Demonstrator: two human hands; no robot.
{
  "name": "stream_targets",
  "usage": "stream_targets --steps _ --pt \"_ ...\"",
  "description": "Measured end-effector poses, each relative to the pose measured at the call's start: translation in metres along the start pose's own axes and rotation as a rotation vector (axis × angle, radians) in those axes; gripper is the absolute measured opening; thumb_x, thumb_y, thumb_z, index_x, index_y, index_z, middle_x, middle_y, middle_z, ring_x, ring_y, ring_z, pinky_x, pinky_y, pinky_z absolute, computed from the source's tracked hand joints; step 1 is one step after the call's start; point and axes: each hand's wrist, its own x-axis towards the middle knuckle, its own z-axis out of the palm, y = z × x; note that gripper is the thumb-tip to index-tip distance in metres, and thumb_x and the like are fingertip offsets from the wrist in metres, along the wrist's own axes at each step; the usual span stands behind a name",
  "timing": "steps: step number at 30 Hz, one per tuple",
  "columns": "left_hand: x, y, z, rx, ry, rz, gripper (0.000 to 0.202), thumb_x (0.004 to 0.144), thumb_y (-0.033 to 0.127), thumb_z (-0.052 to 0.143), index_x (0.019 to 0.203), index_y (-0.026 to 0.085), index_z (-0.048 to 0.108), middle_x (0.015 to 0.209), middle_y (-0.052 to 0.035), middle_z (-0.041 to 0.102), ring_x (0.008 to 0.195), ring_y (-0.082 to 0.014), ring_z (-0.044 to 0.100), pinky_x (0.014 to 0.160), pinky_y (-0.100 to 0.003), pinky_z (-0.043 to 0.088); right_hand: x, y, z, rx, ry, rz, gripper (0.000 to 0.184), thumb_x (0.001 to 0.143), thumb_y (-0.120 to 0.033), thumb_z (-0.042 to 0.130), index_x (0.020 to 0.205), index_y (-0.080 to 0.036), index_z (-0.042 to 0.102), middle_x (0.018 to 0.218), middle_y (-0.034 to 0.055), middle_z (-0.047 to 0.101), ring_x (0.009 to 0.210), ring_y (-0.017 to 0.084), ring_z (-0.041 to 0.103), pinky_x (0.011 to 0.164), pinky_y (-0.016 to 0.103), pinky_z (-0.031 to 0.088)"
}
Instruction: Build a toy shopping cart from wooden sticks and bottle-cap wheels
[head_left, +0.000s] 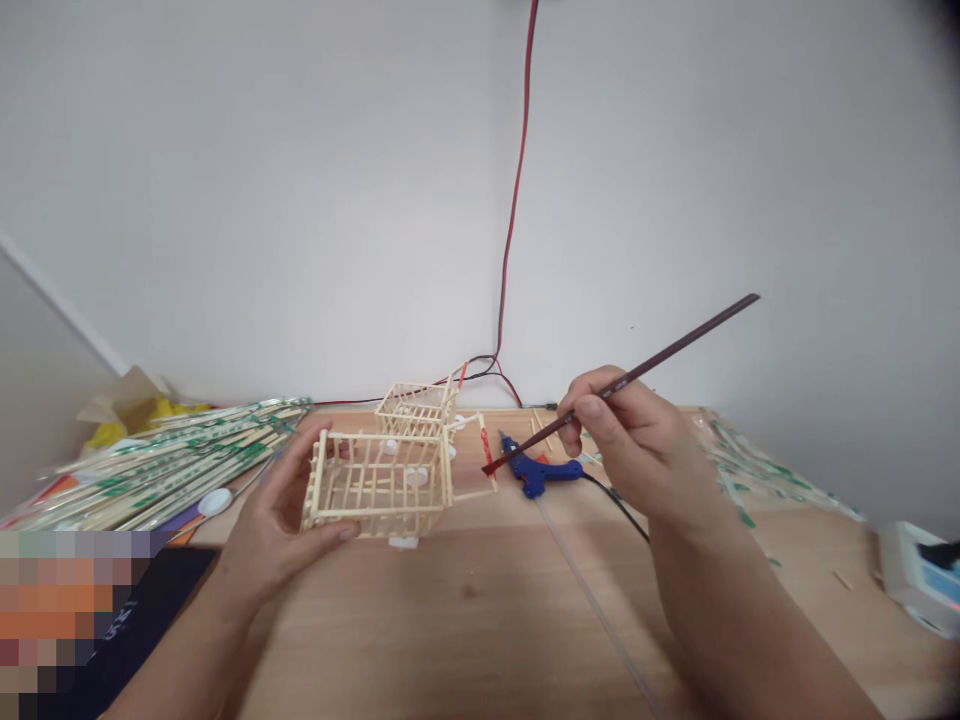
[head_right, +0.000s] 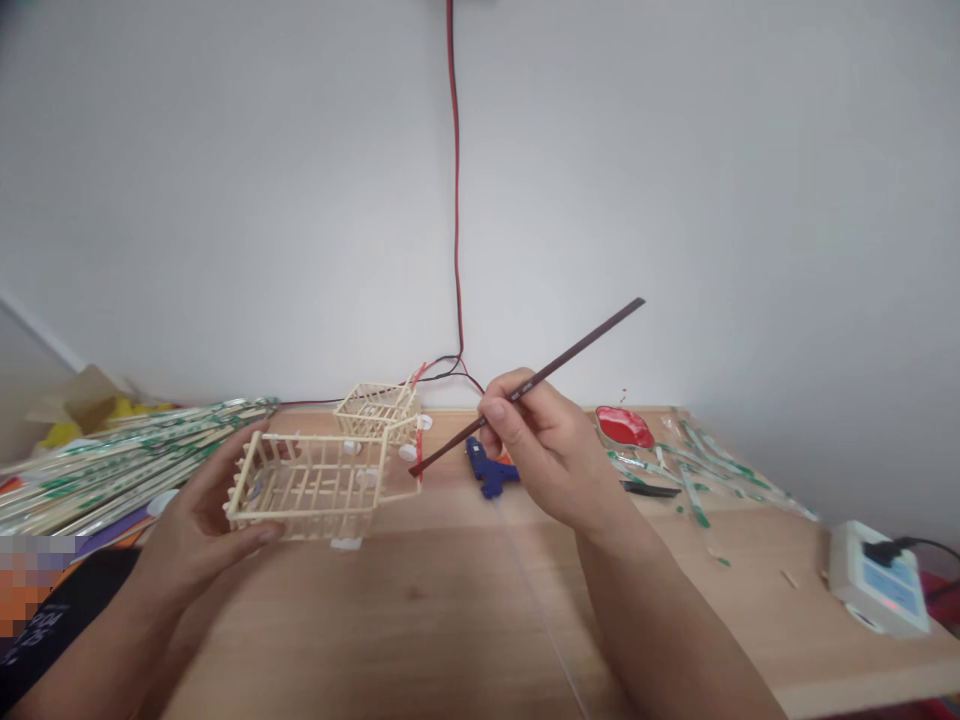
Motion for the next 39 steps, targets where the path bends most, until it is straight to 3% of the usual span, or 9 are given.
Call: stream_targets --steps 4,9,15,27,39 --pt "0.0 0.001 0.0 0.005 -0.003 -0.012 0.091 0.056 0.038 0.082 0.137 0.021 0.044 0.129 -0.0136 0.056 0.124 -0.0349 0.049 0.1 -0.042 0.045 0.0 0.0 -0.001 0.021 0.069 -0.023 0.02 0.094 -0.037 0.047 0.087 -0.02 0.055 0.063 -0.0022 0.054 0.058 0.011 0.055 0.056 0.025 0.047" --pt "0.0 0.001 0.0 -0.002 -0.006 0.002 0.09 0.056 0.037 0.082 0.136 0.023 0.044 0.132 -0.0123 0.055 0.124 -0.0341 0.049 0.1 -0.042 0.045 0.001 0.001 -0.001 0.011 0.014 -0.032 0.019 0.094 -0.036 0.048 0.088 -0.02 0.056 0.064 -0.0017 0.054 0.059 0.011 0.054 0.056 0.025 0.047" --pt "-0.002 -0.008 -0.001 -0.005 0.003 0.012 0.09 0.055 0.035 0.083 0.136 0.023 0.045 0.128 -0.0119 0.057 0.123 -0.0338 0.051 0.101 -0.043 0.045 0.005 0.004 -0.001 -0.027 0.182 -0.072 0.018 0.095 -0.035 0.047 0.088 -0.02 0.055 0.066 -0.0016 0.053 0.061 0.011 0.054 0.057 0.025 0.045" --pt "-0.002 -0.006 -0.001 0.001 -0.014 0.013 0.089 0.056 0.035 0.082 0.136 0.023 0.044 0.13 -0.0121 0.056 0.123 -0.0335 0.051 0.099 -0.043 0.046 -0.001 -0.008 0.0 -0.274 0.114 -0.163 0.013 0.094 -0.028 0.048 0.087 -0.02 0.056 0.072 -0.0005 0.057 0.063 0.011 0.057 0.06 0.025 0.044" --pt "-0.003 -0.011 -0.001 0.013 -0.022 0.03 0.09 0.058 0.036 0.082 0.138 0.026 0.043 0.134 -0.011 0.054 0.125 -0.0348 0.049 0.103 -0.046 0.043 -0.003 -0.008 -0.001 -0.353 0.098 -0.261 0.011 0.092 -0.023 0.05 0.084 -0.021 0.057 0.074 -0.001 0.058 0.066 0.011 0.058 0.061 0.024 0.044"
